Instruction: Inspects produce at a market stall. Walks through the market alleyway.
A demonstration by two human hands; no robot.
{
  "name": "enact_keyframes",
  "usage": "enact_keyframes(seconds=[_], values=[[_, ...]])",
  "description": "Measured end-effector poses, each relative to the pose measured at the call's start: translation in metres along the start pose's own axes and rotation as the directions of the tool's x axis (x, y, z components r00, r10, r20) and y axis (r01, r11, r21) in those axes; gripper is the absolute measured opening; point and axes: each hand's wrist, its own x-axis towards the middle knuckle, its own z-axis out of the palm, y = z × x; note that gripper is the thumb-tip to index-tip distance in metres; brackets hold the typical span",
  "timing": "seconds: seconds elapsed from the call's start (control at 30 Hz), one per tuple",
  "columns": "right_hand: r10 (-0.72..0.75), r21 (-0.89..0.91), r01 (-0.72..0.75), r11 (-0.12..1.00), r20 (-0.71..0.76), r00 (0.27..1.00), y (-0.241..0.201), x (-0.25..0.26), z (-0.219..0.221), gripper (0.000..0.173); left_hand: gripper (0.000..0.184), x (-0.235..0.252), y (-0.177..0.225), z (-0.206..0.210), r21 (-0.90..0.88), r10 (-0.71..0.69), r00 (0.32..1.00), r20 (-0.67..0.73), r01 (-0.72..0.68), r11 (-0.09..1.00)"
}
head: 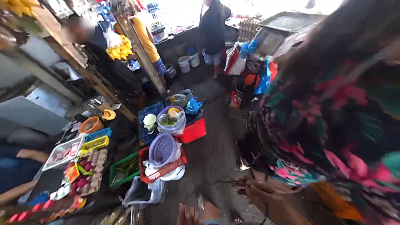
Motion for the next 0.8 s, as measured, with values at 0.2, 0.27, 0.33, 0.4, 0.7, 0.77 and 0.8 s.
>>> enact_keyframes(seconds=[0.2,0.27,0.33,0.4,0.7,0.77,0.8], values=[[-0.165,0.419,0.293,0.86,-0.315,0.935,-0.003,0.163,-0.005,0.031,0.033,0.189,0.037,0.058,-0.302,0.157,0.936,0.313,-0.059,0.952],[-0.091,0.521,0.303,0.798,-0.392,0.915,-0.016,0.208,0.001,0.031,0.023,0.239,0.069,0.096,-0.374,0.145,0.892,0.428,0.029,0.927],[-0.138,0.489,0.291,0.822,-0.325,0.936,-0.027,0.247,-0.005,0.031,0.023,0.29,0.097,0.139,-0.371,0.027,0.794,0.607,0.254,0.893],[-0.21,0.406,0.288,0.867,-0.227,0.951,-0.037,0.281,-0.015,0.03,0.031,0.329,0.108,0.184,-0.143,-0.173,0.668,0.723,0.39,0.91],[-0.235,0.411,0.375,0.831,-0.352,0.906,-0.084,0.377,-0.153,0.021,0.043,0.493,0.033,0.331,0.523,-0.711,0.349,0.61,0.498,0.692],[-0.38,0.264,0.512,0.818,-0.421,0.824,-0.103,0.4,-0.206,0.028,0.047,0.535,0.022,0.361,0.593,-0.693,0.445,0.567,0.363,0.719],[-0.442,0.237,0.571,0.786,-0.43,0.787,-0.114,0.411,-0.227,0.028,0.045,0.552,0.017,0.376,0.561,-0.658,0.491,0.57,0.353,0.749]])
